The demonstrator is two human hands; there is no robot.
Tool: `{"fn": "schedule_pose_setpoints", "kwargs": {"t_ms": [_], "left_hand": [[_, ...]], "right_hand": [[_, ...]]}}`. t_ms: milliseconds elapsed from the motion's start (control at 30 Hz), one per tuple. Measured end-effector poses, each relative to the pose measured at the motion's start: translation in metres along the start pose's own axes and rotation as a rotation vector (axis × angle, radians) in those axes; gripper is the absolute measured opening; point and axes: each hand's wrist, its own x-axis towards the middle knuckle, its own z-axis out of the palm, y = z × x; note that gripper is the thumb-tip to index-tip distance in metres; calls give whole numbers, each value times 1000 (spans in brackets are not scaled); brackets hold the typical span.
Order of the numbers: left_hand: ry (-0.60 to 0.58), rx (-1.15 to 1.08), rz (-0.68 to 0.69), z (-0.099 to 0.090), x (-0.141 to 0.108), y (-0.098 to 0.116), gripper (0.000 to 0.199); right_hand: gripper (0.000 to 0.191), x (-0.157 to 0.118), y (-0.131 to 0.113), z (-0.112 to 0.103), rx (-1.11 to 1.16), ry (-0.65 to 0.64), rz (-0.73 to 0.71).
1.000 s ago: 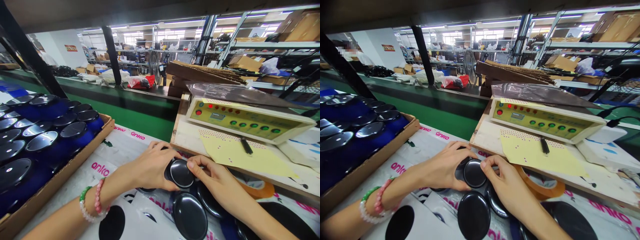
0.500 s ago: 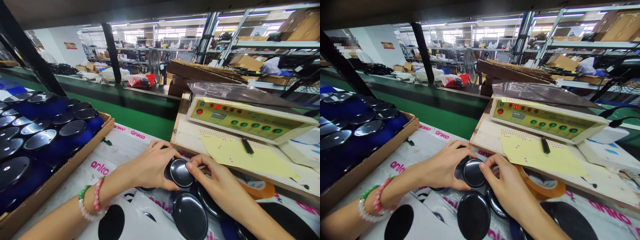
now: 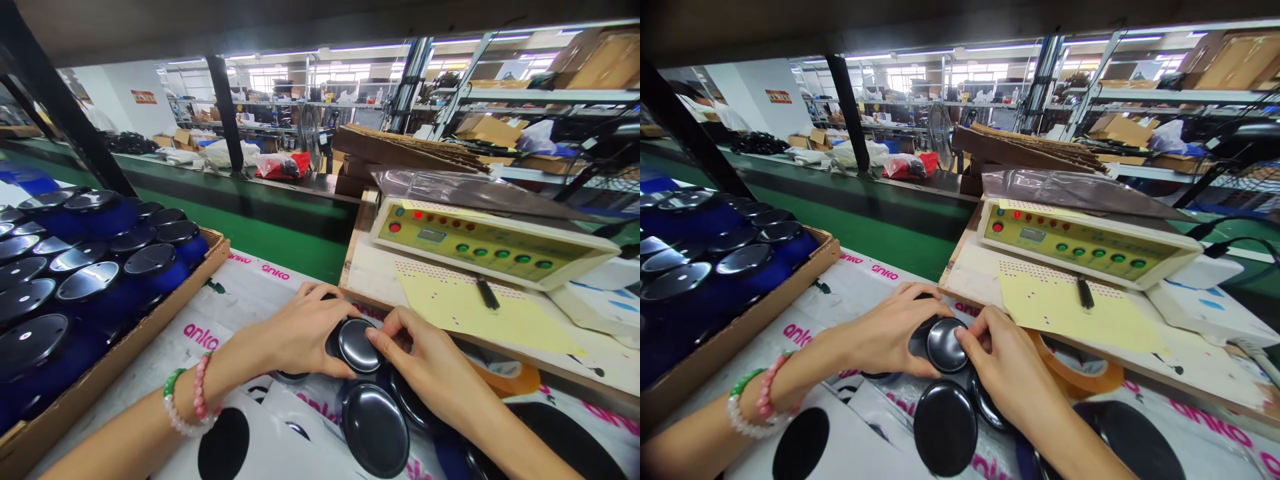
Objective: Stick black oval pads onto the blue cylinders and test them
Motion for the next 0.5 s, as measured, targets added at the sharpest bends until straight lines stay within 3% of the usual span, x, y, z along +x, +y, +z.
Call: {"fn": "schedule_pose_setpoints", "kwargs": {"t_ms": [200, 367, 467, 500], "left_hand": [[-18, 56, -1, -1, 0, 0, 56], [-57, 231, 36, -31, -14, 19, 71], [47, 307, -105, -42, -50, 44, 26], [66, 283, -172, -38, -65, 52, 13]], "right_hand": [[29, 9, 3, 4, -147, 56, -62], [22, 11, -10, -10, -207, 75, -167], [21, -20, -36, -12, -246, 31, -373], [22, -37, -45, -8, -263, -82, -496]]}}
